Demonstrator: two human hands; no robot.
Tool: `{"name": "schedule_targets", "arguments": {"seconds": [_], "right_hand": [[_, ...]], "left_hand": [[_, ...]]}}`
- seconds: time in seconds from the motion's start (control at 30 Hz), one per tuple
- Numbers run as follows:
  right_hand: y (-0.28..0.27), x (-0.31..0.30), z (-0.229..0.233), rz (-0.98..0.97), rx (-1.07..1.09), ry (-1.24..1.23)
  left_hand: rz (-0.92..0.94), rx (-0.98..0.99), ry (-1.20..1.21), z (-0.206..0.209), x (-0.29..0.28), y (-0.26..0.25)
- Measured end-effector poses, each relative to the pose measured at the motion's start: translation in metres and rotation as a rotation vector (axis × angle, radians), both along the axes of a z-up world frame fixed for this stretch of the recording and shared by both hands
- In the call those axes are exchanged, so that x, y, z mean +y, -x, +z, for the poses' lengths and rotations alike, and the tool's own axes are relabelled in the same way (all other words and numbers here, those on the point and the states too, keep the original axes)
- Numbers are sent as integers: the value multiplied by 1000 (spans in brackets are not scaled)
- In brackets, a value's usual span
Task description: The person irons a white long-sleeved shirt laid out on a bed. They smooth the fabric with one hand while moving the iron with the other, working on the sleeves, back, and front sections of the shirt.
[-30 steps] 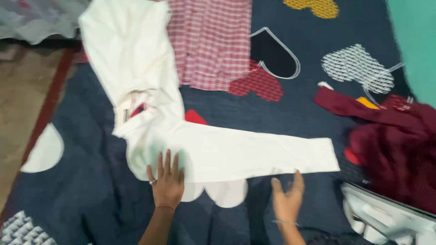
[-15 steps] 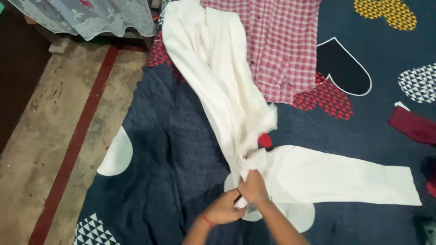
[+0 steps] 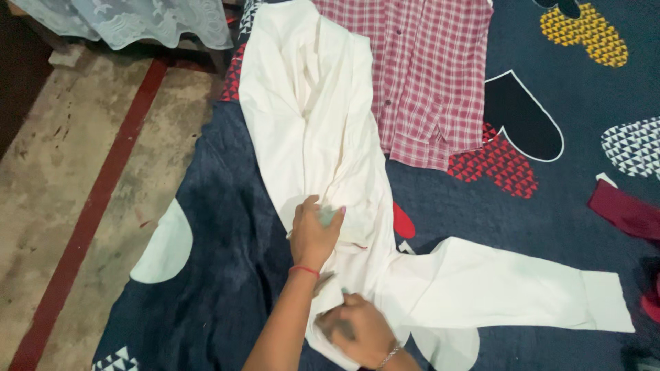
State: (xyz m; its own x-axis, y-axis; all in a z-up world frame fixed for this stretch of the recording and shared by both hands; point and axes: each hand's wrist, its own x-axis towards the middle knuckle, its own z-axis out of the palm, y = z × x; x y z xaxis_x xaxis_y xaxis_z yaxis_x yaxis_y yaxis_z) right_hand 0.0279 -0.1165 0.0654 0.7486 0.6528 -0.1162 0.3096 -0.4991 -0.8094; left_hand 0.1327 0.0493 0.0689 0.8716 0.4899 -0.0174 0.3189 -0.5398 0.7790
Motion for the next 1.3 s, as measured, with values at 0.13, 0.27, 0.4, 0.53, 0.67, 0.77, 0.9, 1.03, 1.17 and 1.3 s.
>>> {"name": "schedule_targets", "arguments": {"seconds": [0.13, 0.27, 0.4, 0.53, 0.67, 0.77, 0.9, 1.03, 1.17, 1.3], "right_hand": [[-29, -35, -2, -336, -79, -26], [-44, -55, -19, -278, -285, 81], [-51, -71, -35, -203, -128, 78], [-81, -86, -28, -371, -294, -64], [-131, -89, 14, -562, -252, -21], [-154, -71, 62, -467, -539, -158], [-146, -42, 132, -230, -860, -312], [-115, -40, 188, 3, -537, -377], [-88, -62, 223, 72, -417, -628], [-66, -98, 270, -7, -191, -785]], "left_hand": [[-67, 77, -161, -12, -16, -43], [-138, 56, -415, -28, -34, -100], [48, -78, -193, -54, -42, -148], [-49, -435, 394, -61, -53, -145], [-85, -351, 637, -21, -51, -99], [-329, -131, 251, 36, -29, -61], [-794, -136, -27, 132, -2, -21], [-973, -52, -267, 242, 5, 10], [-1140, -131, -327, 342, -5, 39], [-1064, -359, -441, 421, -34, 74]]}}
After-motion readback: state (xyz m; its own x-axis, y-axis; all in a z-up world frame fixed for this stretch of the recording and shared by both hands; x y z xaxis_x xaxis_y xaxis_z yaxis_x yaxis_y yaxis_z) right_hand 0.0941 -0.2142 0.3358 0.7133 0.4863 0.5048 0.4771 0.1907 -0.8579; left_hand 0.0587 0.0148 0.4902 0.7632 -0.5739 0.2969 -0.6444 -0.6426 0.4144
